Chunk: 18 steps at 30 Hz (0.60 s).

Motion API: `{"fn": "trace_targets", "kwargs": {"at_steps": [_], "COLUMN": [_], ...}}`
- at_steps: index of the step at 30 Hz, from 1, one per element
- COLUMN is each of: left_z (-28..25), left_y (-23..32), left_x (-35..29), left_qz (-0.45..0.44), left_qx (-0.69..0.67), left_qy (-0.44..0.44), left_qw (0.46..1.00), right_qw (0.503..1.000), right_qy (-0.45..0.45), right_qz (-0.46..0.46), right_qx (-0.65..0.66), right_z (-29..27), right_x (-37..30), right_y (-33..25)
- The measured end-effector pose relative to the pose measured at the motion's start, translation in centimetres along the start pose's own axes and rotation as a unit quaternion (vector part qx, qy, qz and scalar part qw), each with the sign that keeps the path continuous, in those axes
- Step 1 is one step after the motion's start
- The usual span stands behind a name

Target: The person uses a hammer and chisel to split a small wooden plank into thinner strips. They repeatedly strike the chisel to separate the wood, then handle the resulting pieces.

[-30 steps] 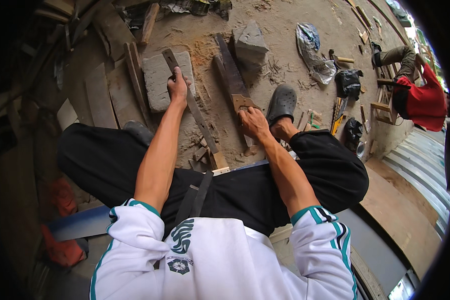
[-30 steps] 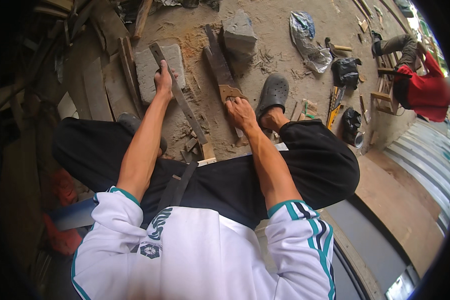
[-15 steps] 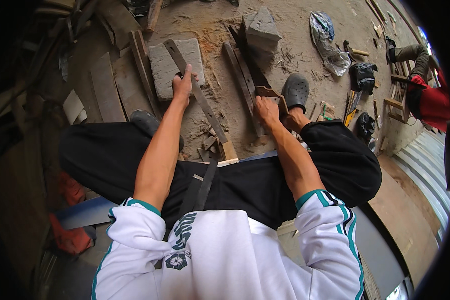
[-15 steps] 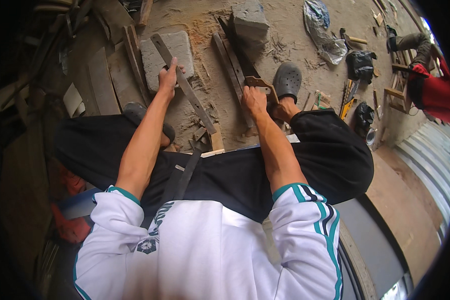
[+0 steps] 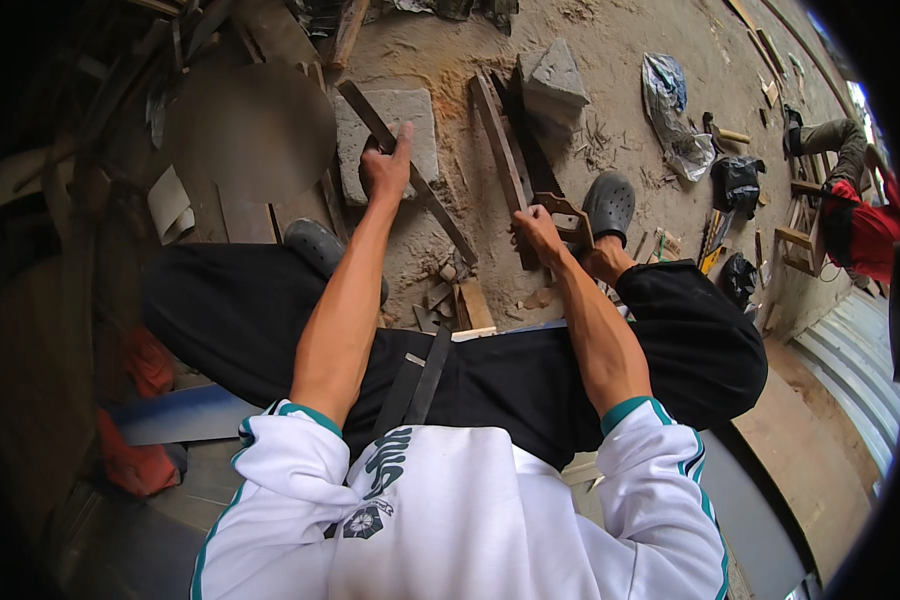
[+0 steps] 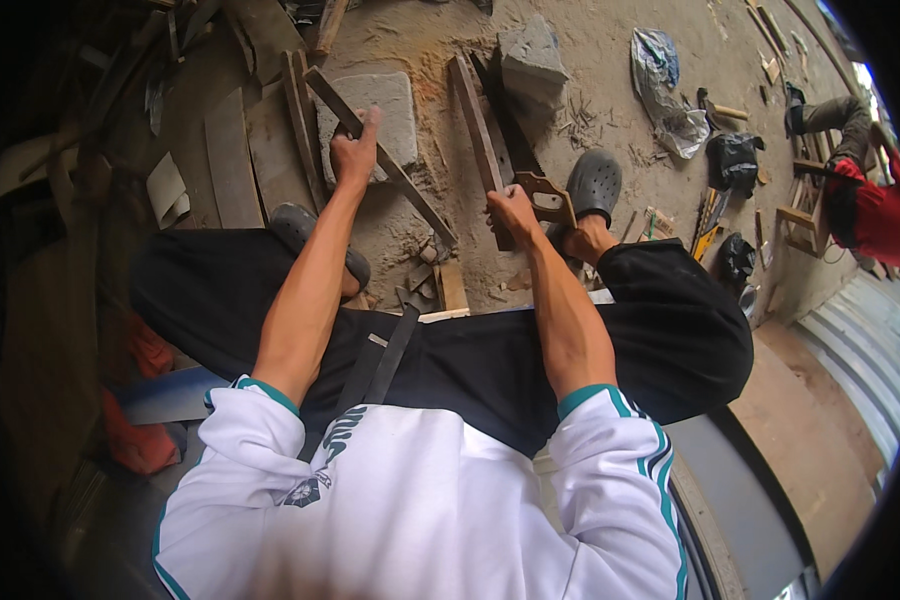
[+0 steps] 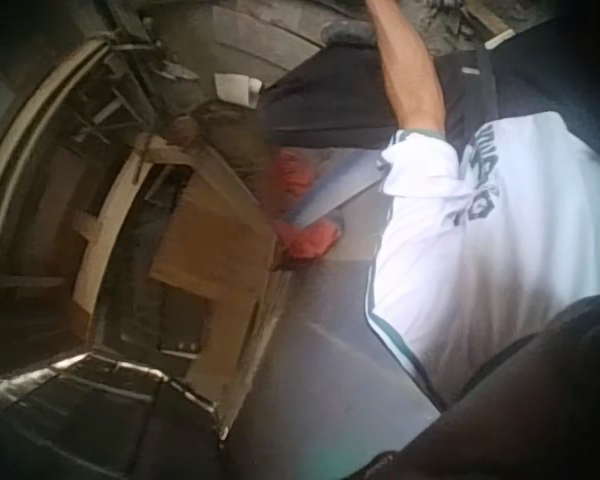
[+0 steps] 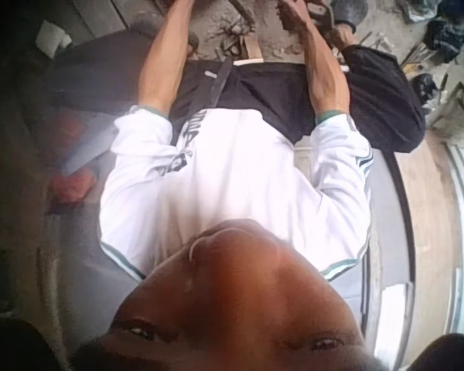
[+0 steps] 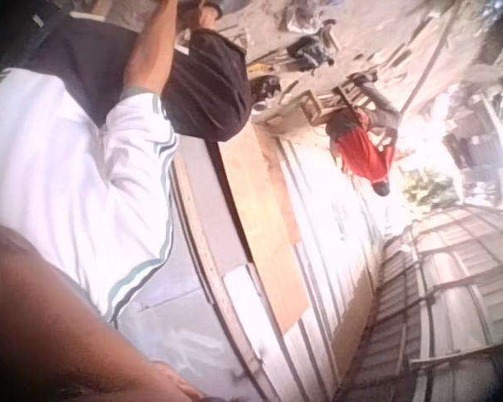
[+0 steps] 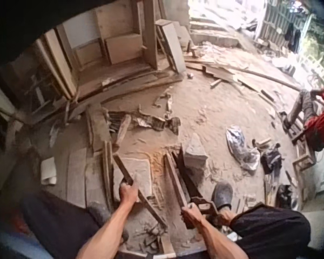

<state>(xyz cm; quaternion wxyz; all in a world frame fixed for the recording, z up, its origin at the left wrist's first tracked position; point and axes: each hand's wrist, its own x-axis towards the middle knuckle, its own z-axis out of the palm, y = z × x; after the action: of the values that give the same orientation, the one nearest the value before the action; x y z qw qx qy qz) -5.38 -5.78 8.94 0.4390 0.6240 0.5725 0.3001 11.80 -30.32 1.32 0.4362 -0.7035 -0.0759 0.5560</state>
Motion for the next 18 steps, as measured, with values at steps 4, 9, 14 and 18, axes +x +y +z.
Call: {"fn": "trace_targets", "kwargs": {"at_steps": [4,9,14,18], "left_z": [-0.7,-0.7,-0.9,-1.6], "left_y": [1.9,4.1,3.6,3.5], "left_x": [0.7,0.7,1.3,1.7], "left_qz": [-0.082,-0.21,-0.292,-0.34], "left_qx": [0.013,-0.074,-0.146,-0.247], "left_qy": [0.0,-0.02,-0.017,-0.026], "left_qw": [0.997,0.975,0.945,0.907], "right_qw": [0.997,0.99,0.989,0.983], "right_qy": [0.03,0.002,-0.071,-0.099], "right_qz": [0.007,-0.095,-0.127,-0.145], "right_qx": [0.073,0.104,0.017,-0.048], "right_z": [1.7,3.1,5.3,7.0], "right_x": [-2.1,-3.3,-6.0,-8.7], "right_y": [-4.7,-6.9,-10.1,-12.1]}}
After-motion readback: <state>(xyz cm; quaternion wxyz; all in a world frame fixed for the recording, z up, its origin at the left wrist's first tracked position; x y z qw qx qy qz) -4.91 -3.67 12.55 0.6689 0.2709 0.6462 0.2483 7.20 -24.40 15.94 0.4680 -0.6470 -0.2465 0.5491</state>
